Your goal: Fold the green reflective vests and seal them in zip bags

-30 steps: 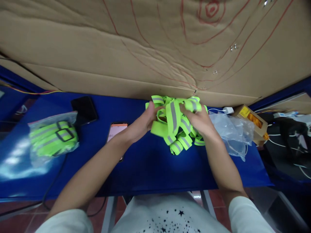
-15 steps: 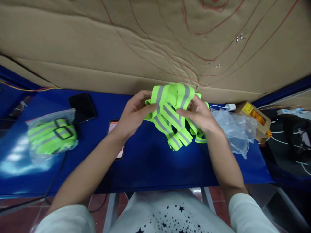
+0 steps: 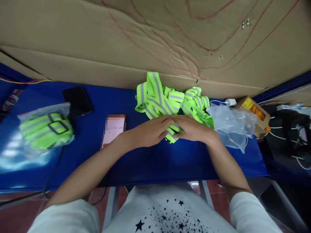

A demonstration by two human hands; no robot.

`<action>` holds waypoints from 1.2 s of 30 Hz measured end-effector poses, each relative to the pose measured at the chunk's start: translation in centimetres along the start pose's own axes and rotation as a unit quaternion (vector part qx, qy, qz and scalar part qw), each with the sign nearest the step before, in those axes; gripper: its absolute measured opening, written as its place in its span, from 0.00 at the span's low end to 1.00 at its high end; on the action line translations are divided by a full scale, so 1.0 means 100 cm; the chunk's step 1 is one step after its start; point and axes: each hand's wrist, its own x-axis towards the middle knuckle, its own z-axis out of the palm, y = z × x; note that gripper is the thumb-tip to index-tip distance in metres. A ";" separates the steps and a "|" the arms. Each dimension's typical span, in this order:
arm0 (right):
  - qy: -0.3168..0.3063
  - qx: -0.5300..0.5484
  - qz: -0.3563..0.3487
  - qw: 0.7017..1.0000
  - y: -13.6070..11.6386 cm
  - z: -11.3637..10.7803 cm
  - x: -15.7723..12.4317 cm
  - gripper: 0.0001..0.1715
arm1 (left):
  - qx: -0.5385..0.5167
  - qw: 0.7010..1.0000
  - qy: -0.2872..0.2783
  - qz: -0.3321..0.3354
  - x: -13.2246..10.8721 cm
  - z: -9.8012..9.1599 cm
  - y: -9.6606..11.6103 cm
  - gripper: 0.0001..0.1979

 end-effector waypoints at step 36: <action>0.045 0.021 0.053 0.997 -0.015 0.080 -0.138 0.35 | 0.181 0.983 0.016 0.012 -0.022 0.072 0.100 0.13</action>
